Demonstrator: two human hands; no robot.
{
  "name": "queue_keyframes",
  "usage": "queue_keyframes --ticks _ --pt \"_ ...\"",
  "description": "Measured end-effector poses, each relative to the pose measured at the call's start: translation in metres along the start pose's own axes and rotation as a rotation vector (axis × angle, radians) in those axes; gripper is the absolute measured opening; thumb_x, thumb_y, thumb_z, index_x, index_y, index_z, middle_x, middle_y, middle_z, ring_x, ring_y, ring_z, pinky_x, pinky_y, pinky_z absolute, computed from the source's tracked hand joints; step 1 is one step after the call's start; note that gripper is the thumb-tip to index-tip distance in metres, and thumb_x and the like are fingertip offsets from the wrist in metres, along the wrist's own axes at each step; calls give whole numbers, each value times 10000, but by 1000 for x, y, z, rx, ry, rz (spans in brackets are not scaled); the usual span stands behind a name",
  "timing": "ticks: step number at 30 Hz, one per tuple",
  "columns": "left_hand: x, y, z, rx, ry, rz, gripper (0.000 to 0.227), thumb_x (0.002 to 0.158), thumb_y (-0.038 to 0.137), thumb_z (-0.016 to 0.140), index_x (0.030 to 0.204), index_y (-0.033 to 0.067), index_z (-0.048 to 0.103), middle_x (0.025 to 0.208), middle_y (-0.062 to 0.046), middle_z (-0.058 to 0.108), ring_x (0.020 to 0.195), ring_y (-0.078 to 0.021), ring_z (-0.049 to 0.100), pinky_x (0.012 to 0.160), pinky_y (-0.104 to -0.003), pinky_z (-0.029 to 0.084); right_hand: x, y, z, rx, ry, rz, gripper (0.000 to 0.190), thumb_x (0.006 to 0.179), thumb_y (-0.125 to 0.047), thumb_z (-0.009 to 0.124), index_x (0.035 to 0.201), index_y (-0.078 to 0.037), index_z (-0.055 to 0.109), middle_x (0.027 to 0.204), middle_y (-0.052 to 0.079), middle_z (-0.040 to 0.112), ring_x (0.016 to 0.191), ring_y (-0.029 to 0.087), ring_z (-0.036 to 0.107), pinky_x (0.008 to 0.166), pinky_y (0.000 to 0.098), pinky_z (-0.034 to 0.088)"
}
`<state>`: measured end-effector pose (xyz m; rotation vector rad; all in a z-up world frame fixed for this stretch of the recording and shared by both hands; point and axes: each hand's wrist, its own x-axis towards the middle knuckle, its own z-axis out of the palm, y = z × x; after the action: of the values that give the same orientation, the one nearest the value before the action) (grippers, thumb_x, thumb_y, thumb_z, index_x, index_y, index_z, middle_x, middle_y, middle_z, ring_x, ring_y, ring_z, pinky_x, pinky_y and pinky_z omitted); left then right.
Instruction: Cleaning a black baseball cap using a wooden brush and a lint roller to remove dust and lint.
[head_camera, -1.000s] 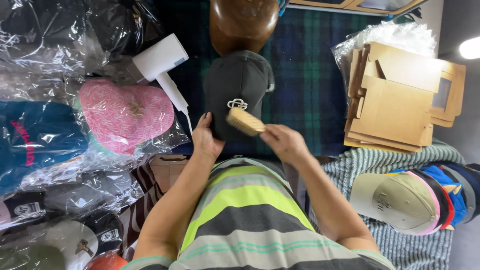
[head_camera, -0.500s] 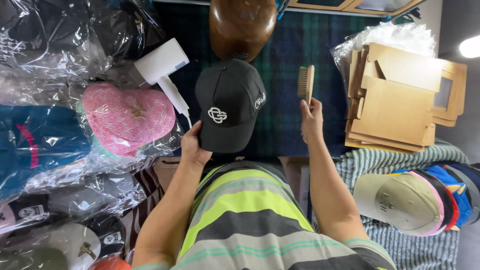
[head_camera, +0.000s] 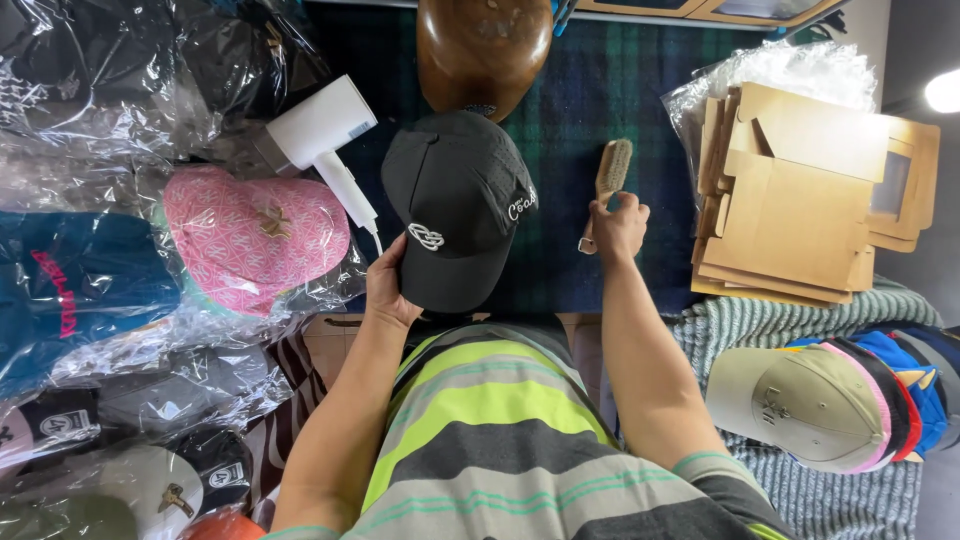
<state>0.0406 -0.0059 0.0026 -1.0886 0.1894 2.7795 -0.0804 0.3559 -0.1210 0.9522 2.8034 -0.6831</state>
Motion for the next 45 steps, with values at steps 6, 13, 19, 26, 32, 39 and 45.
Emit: queue_keyframes --ticks 6,13,19,26,32,39,45 --pt "2 -1 3 -18 -67 -9 182 933 71 635 1045 -6 756 956 -285 744 821 -431 752 721 -506 663 -90 -93 -54 1050 -579 110 494 984 -525 646 1246 -107 649 783 146 740 582 217 726 416 236 568" --pt "24 0 -20 1 -105 9 183 931 61 642 1064 -7 747 968 -297 738 825 -443 746 704 -519 660 -110 -134 -76 1543 -957 67 354 1010 -166 608 1357 -93 605 905 142 743 757 281 757 675 391 621" --pt "40 5 -42 5 -145 43 206 941 35 613 1105 -17 727 993 -292 739 862 -449 746 741 -530 660 -80 -135 -61 1701 -998 -31 324 987 -18 573 1298 -98 620 1089 205 757 860 342 784 715 444 647" --pt "59 9 -43 101 -180 81 208 949 73 602 1106 37 735 983 -224 759 861 -390 765 791 -468 661 -75 -162 -66 1680 -964 -115 305 987 -8 552 1283 -52 606 1092 204 747 877 364 775 696 484 662" --pt "84 33 -51 225 -265 -40 239 820 106 576 1000 125 731 822 -61 722 762 -256 704 767 -377 577 -79 -190 -99 1663 -978 -120 280 961 -1 547 1231 -31 616 998 165 736 822 301 759 677 399 656" --pt "117 83 27 495 -501 26 395 935 474 566 975 134 763 692 -88 688 659 -253 665 716 -368 520 -17 -191 -77 1587 -998 -220 220 903 -33 578 1107 -25 658 867 165 704 711 258 714 608 318 591" --pt "86 78 141 917 -408 251 146 849 171 833 820 112 703 546 31 493 460 -84 468 420 -166 295 -14 -213 -97 1562 -971 -412 264 849 65 561 1091 20 655 826 157 701 710 245 699 649 301 561"
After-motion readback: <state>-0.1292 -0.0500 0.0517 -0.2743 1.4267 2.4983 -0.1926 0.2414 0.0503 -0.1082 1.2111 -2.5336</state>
